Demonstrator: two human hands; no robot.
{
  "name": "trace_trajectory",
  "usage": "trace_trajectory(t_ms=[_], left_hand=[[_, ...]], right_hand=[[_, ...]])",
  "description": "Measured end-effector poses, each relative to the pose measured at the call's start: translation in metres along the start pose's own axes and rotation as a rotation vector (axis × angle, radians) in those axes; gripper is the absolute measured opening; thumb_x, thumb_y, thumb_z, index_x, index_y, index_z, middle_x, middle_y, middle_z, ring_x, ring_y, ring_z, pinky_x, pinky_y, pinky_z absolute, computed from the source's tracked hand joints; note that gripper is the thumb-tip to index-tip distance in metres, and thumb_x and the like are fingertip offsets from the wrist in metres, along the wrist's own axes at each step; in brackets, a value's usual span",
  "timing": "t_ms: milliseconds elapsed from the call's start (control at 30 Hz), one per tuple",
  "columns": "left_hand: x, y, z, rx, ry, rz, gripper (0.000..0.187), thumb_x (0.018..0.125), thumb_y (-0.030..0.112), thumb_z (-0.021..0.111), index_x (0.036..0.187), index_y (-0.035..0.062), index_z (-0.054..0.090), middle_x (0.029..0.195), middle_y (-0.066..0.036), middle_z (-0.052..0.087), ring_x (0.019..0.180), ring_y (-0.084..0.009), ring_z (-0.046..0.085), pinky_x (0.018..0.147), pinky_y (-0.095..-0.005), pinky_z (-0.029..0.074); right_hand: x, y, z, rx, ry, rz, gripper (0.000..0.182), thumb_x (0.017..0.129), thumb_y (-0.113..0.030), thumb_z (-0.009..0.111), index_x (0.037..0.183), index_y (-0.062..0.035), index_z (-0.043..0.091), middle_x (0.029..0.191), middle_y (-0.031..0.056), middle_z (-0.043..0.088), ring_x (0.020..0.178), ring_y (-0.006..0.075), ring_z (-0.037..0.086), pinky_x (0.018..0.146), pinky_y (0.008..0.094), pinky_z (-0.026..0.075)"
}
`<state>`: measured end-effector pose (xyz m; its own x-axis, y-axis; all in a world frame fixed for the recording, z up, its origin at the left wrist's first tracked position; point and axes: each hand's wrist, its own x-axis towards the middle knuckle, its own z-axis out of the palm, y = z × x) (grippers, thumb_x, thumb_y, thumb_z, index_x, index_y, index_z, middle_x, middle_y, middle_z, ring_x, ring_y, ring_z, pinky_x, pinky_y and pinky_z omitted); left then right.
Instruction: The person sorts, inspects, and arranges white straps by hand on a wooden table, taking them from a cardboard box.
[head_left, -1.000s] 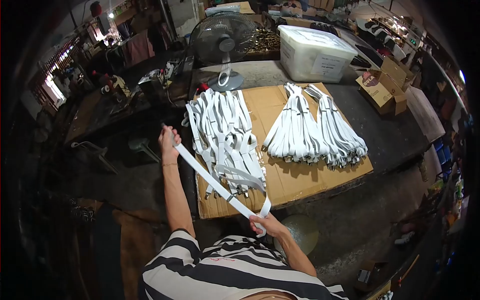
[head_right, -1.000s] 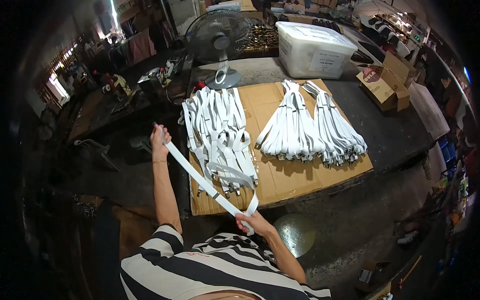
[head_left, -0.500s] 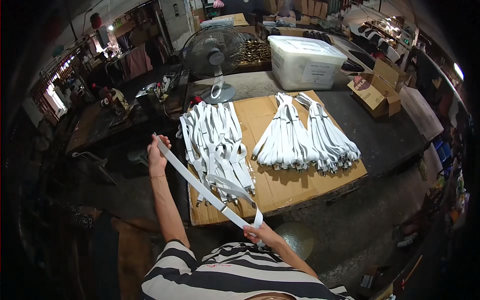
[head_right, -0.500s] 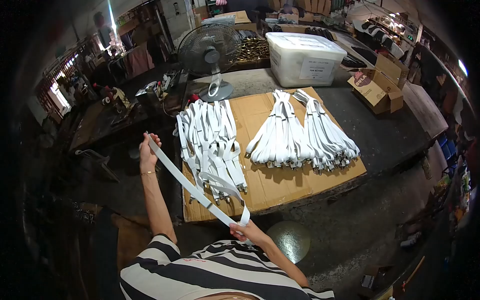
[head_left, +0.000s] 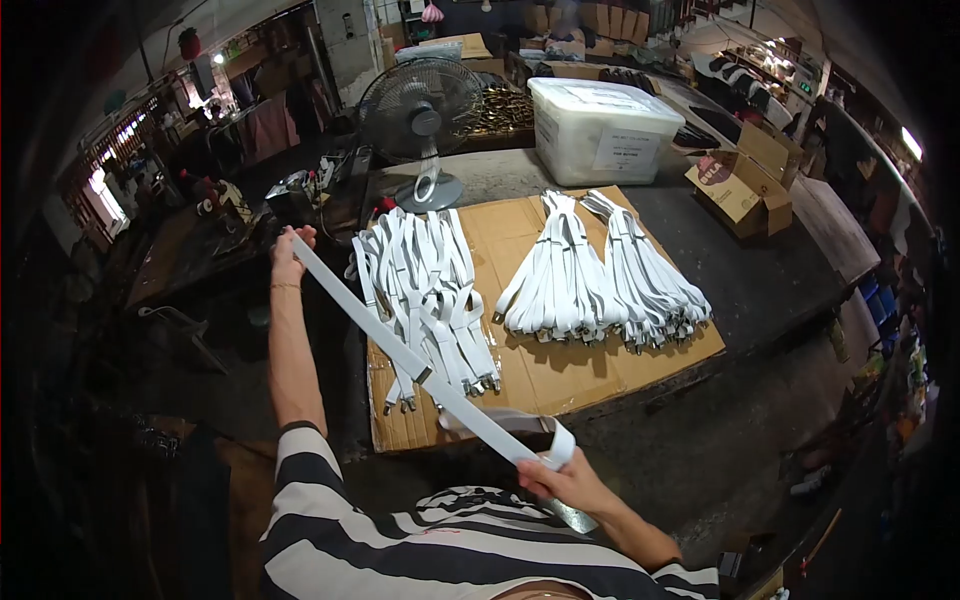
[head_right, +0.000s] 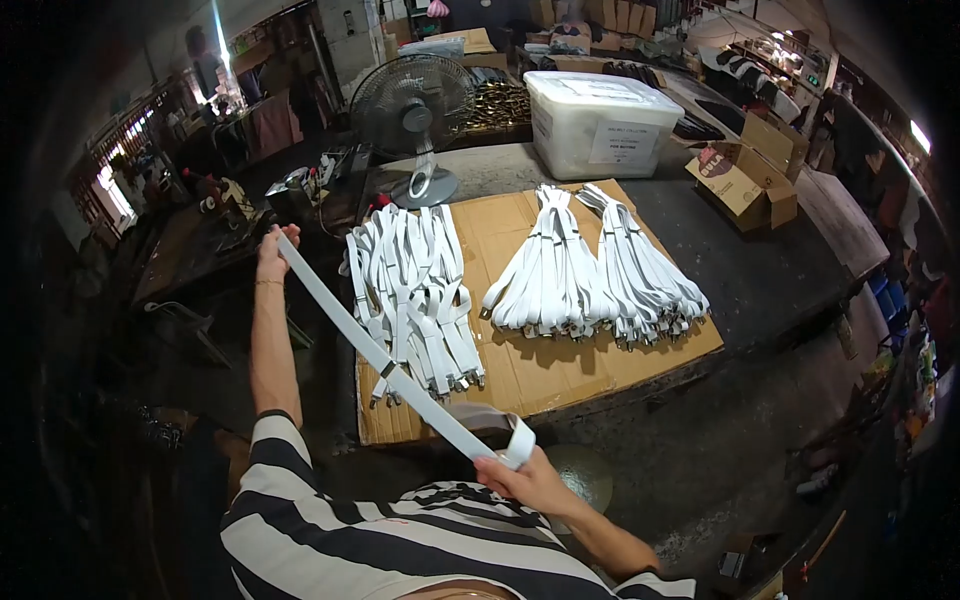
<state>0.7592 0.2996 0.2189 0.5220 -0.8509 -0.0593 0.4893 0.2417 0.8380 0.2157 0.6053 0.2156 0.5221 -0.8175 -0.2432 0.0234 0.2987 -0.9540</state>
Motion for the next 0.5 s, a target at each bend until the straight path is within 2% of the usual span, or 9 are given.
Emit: trace_trajectory(t_ms=[133, 233, 267, 333, 367, 400, 433, 467, 500], left_hand=[[0.069, 0.035, -0.052, -0.055, -0.082, 0.011, 0.02, 0.09, 0.019, 0.048, 0.086, 0.0009, 0.055, 0.087, -0.015, 0.066, 0.076, -0.0262, 0.065, 0.07, -0.04, 0.054], [0.107, 0.087, -0.081, -0.096, 0.016, 0.03, 0.026, 0.09, 0.022, 0.046, 0.087, -0.002, 0.056, 0.091, -0.019, 0.064, 0.08, -0.0287, 0.064, 0.073, -0.0394, 0.055], [0.092, 0.108, -0.079, -0.161, -0.114, -0.008, 0.026, 0.091, 0.023, 0.048, 0.084, -0.0012, 0.053, 0.091, -0.019, 0.063, 0.082, -0.0287, 0.063, 0.073, -0.0392, 0.055], [0.106, 0.138, -0.076, 0.084, 0.05, 0.096, 0.026, 0.091, 0.024, 0.049, 0.078, 0.0012, 0.049, 0.09, -0.017, 0.063, 0.081, -0.0283, 0.063, 0.071, -0.0392, 0.056], [0.119, 0.156, -0.081, 0.109, 0.028, 0.059, 0.025, 0.091, 0.024, 0.049, 0.084, 0.0006, 0.051, 0.09, -0.017, 0.063, 0.08, -0.0285, 0.063, 0.07, -0.0388, 0.056], [0.144, 0.174, -0.097, 0.104, -0.144, 0.118, 0.025, 0.091, 0.024, 0.049, 0.09, -0.0005, 0.053, 0.09, -0.017, 0.063, 0.08, -0.0278, 0.063, 0.069, -0.0376, 0.056], [0.136, 0.19, -0.09, 0.114, -0.171, 0.103, 0.025, 0.09, 0.022, 0.05, 0.094, -0.003, 0.054, 0.09, -0.017, 0.063, 0.081, -0.0266, 0.063, 0.069, -0.0366, 0.056], [0.106, 0.201, -0.071, 0.116, -0.161, 0.187, 0.023, 0.09, 0.018, 0.049, 0.092, -0.0041, 0.055, 0.09, -0.016, 0.063, 0.081, -0.0255, 0.063, 0.069, -0.0362, 0.056], [0.115, 0.222, -0.079, 0.17, -0.21, 0.219, 0.021, 0.089, 0.015, 0.049, 0.094, -0.0055, 0.055, 0.091, -0.016, 0.063, 0.081, -0.0245, 0.063, 0.069, -0.0353, 0.056]], right_hand=[[-0.054, -0.039, -0.01, 0.034, 0.083, 0.006, 0.016, 0.087, -0.013, 0.06, 0.078, -0.0006, 0.059, 0.061, -0.0011, 0.054, 0.05, 0.0023, 0.045, 0.042, 0.0187, 0.032], [-0.099, -0.06, -0.025, 0.04, 0.05, 0.095, 0.014, 0.087, -0.013, 0.06, 0.082, -0.0002, 0.059, 0.064, -0.0008, 0.056, 0.055, 0.0025, 0.047, 0.046, 0.0174, 0.034], [-0.112, -0.071, -0.023, 0.041, 0.116, 0.115, 0.015, 0.086, -0.012, 0.061, 0.077, -0.0002, 0.06, 0.062, 0.0009, 0.056, 0.054, 0.0033, 0.047, 0.046, 0.0193, 0.035], [-0.132, -0.069, -0.036, -0.188, 0.052, -0.005, 0.018, 0.083, -0.011, 0.064, 0.07, 0.0001, 0.06, 0.057, 0.0023, 0.054, 0.051, 0.005, 0.048, 0.045, 0.022, 0.036], [-0.138, -0.077, -0.035, -0.187, 0.057, 0.006, 0.018, 0.083, -0.011, 0.064, 0.07, 0.0001, 0.06, 0.057, 0.0023, 0.054, 0.051, 0.005, 0.048, 0.045, 0.022, 0.036], [-0.144, -0.088, -0.031, -0.25, 0.086, 0.01, 0.017, 0.082, -0.011, 0.066, 0.069, 0.0004, 0.063, 0.057, 0.0027, 0.058, 0.049, 0.0052, 0.05, 0.043, 0.0213, 0.037], [-0.149, -0.096, -0.029, -0.316, 0.109, 0.014, 0.016, 0.08, -0.011, 0.068, 0.069, 0.0007, 0.066, 0.057, 0.0031, 0.061, 0.047, 0.0054, 0.052, 0.041, 0.0206, 0.038], [-0.153, -0.1, -0.03, -0.316, 0.104, 0.03, 0.016, 0.08, -0.011, 0.068, 0.069, 0.0007, 0.066, 0.057, 0.0031, 0.061, 0.047, 0.0054, 0.052, 0.041, 0.0206, 0.038], [-0.156, -0.101, -0.031, -0.399, 0.065, -0.033, 0.017, 0.08, -0.012, 0.068, 0.069, 0.0011, 0.066, 0.054, 0.0043, 0.059, 0.044, 0.0082, 0.052, 0.041, 0.0222, 0.038]])
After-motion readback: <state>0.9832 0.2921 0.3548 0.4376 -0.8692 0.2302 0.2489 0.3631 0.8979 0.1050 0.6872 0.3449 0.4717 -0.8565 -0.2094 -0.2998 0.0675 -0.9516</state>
